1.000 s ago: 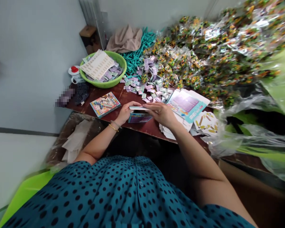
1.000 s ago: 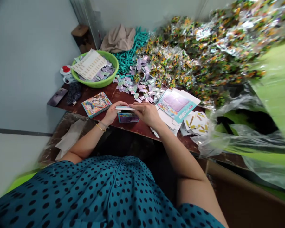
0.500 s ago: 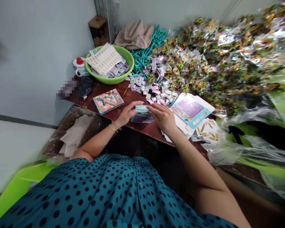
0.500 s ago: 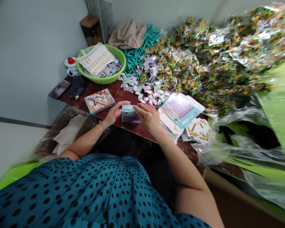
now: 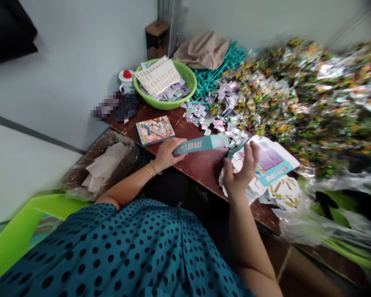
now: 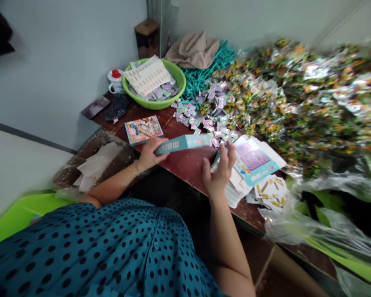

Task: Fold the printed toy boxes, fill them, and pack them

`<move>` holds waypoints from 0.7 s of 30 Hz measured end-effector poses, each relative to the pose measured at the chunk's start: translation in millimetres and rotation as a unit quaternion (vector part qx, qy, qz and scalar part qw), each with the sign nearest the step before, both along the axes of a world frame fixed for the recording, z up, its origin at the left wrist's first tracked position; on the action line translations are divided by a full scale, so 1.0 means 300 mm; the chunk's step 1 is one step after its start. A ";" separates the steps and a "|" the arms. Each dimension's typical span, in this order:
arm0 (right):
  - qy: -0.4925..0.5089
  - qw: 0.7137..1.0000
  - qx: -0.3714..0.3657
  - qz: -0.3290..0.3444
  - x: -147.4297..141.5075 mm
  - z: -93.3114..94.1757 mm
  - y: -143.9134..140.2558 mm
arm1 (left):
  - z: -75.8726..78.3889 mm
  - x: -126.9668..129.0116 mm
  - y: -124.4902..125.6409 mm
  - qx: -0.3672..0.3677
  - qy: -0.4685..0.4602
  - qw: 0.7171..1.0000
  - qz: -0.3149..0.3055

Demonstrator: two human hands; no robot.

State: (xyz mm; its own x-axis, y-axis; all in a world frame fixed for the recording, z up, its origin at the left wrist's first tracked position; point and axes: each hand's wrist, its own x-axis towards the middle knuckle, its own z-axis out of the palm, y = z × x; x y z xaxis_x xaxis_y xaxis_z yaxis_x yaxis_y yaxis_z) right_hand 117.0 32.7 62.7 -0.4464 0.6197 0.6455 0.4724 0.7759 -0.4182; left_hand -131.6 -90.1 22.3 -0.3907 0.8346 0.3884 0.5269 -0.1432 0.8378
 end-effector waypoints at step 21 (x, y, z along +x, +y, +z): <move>-0.224 0.938 -0.219 0.144 -0.057 -0.456 -0.078 | -0.238 0.040 -0.568 -0.320 0.040 0.918 0.229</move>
